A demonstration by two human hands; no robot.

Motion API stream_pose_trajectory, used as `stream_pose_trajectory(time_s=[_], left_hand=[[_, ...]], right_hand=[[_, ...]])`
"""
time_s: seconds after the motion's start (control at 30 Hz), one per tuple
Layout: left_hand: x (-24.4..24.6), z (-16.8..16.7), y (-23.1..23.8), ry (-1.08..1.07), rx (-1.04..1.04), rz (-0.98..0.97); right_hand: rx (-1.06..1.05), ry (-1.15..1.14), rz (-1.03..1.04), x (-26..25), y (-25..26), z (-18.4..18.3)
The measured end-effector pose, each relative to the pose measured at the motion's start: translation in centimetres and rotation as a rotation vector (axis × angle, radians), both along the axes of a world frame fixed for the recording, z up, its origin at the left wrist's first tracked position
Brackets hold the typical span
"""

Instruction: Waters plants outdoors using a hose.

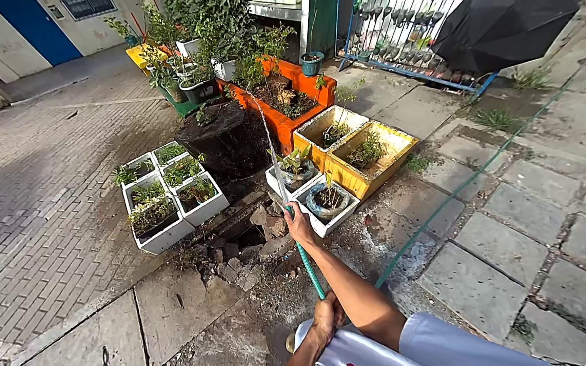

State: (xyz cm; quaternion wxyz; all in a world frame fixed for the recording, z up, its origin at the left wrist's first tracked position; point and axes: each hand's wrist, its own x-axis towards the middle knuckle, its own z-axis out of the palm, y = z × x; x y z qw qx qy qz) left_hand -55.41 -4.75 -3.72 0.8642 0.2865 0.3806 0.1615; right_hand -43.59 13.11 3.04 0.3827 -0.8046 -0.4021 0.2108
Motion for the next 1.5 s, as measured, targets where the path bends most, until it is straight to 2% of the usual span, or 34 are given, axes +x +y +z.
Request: stream_pose_trajectory(time_s=[0.17,0.3,0.53,0.73,1.33,1.5], left_hand=[[0.1,-0.4,0.0,-0.008,-0.016,0.011],[-0.1,-0.2,-0.1,-0.009,-0.021,0.008],[-0.2,-0.3,-0.2,-0.011,-0.023,0.029],[-0.2,0.0,-0.3,0.001,0.005,0.031],[0.3,-0.6,-0.4,-0.023,-0.016,0.022],[-0.3,0.4,-0.8,0.077,-0.025,0.094]], right_hand=[[0.027,-0.009,-0.044,-0.1,0.2,-0.3],[-0.002,-0.021,0.023,-0.4,0.0,0.3],[-0.003,-0.027,0.021,-0.8,0.0,0.4],[-0.007,-0.012,-0.078,0.0,-0.2,-0.4],[-0.026,-0.006,-0.103,1.0,-0.5,-0.4],[0.003,0.024,-0.091,0.0,-0.4,-1.4]])
